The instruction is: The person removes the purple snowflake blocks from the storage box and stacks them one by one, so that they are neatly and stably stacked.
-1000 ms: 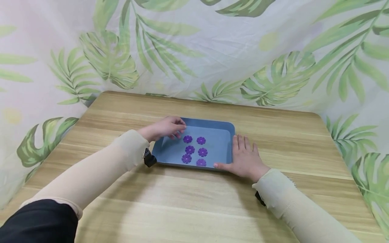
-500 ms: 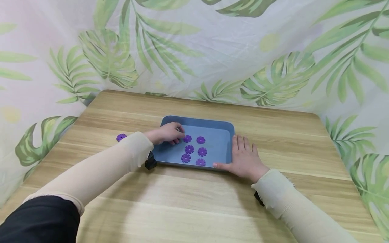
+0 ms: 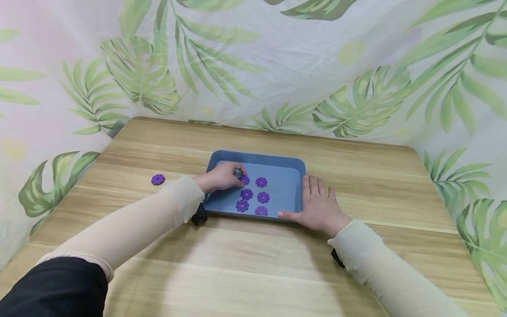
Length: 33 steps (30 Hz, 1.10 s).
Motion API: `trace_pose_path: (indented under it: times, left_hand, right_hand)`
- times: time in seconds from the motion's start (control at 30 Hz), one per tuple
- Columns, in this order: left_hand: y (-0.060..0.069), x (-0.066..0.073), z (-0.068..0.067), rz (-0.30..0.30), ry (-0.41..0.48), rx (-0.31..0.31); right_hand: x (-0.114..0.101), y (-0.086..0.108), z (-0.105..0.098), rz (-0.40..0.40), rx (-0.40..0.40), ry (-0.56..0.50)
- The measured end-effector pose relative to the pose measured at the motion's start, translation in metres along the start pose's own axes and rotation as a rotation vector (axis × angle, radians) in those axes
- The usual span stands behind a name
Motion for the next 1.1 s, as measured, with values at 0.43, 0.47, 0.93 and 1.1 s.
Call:
trace_pose_path:
  times: [0.43, 0.47, 0.93, 1.1]
  left_hand:
    - [0.006, -0.003, -0.002, 0.035, 0.056, -0.009]
    - [0.006, -0.004, -0.003, 0.031, 0.075, -0.02]
    - [0.018, -0.005, -0.032, 0.042, 0.361, -0.034]
    - [0.02, -0.01, -0.044, -0.002, 0.511, -0.015]
  right_hand:
    - [-0.005, 0.002, -0.003, -0.003, 0.01, 0.026]
    - [-0.005, 0.002, -0.004, -0.003, 0.014, 0.033]
    - [-0.003, 0.0, 0.0, -0.002, 0.016, 0.041]
    - [-0.001, 0.0, 0.0, -0.005, 0.018, 0.036]
Point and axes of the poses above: each hand's wrist, its own y-axis away from the middle knuckle, its own z-axis out of the palm, x = y × z, the point moved 3 cm from there along -y, towards the middle knuckle, and after that the axes turned 2 degrees about -y, right-handed, at the moved point
